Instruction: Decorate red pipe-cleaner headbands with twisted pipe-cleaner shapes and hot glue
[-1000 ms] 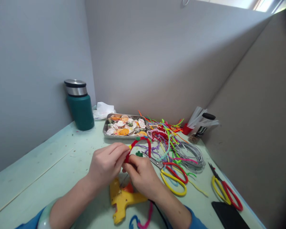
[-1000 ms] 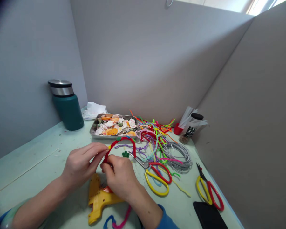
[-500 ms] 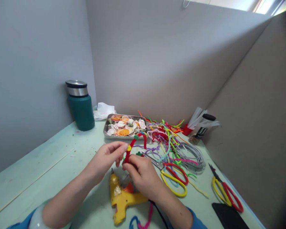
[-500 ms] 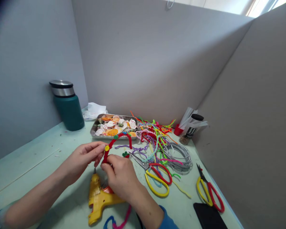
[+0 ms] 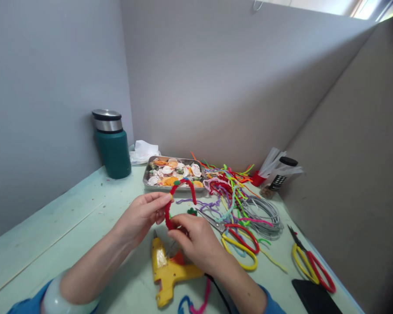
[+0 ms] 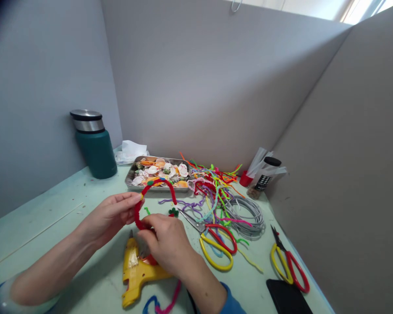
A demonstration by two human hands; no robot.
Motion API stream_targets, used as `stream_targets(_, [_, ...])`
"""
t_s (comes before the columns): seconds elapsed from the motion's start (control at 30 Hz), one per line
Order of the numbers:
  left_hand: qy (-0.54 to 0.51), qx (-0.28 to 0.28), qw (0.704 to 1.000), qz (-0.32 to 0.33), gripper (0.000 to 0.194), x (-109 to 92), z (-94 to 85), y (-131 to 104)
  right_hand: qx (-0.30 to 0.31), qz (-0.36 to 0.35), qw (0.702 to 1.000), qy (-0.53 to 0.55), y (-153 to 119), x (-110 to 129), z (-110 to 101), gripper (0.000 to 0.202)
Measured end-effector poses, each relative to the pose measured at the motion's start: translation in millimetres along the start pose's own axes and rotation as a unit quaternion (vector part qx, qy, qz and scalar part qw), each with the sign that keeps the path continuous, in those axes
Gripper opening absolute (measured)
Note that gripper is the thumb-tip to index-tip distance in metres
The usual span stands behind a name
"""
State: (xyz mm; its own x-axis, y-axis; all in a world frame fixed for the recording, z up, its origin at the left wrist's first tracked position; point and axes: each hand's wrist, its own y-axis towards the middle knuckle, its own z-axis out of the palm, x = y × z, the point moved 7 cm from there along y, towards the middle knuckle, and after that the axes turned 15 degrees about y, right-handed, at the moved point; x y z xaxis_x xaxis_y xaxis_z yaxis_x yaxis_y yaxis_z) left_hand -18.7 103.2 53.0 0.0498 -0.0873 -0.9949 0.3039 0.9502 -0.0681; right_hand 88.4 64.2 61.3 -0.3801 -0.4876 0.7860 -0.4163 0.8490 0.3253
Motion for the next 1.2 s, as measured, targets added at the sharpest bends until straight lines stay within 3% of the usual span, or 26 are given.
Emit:
stream_targets(0.17, [-0.018,-0.006,1.0,-0.014,0.026,6.2,-3.4,4.5,-0.024,-0.009,1.0,-0.007,-0.7,-1.7,-3.6,0.012])
stream_targets(0.5, [0.008,0.053,0.998,-0.046,0.026,10.8,6.5,1.0,-0.086,0.016,0.994,0.066,1.5,-6.3,-11.9,0.015])
stream_targets(0.7, [-0.009,0.039,0.997,-0.061,0.022,12.9,6.9,-0.7,-0.098,0.033,0.991,0.085,0.8,-11.4,-8.1,0.016])
stream_targets(0.83, [-0.022,0.023,0.998,-0.058,0.017,14.5,2.8,1.9,-0.075,0.067,0.982,0.16,2.2,-17.7,-5.8,0.014])
stream_targets(0.97, [-0.054,0.013,0.997,-0.062,0.013,18.6,-3.2,6.8,-0.065,0.119,0.951,0.276,4.9,-28.5,-11.3,0.021])
stream_targets(1.1, [-0.084,0.011,0.993,-0.08,0.009,21.6,-5.2,9.0,-0.104,0.087,0.966,0.219,5.9,-25.6,-22.9,0.021])
stream_targets(1.2, [-0.113,0.016,0.989,-0.091,0.008,22.1,-4.5,9.0,-0.086,0.052,0.981,0.164,5.2,-15.9,-19.0,0.013])
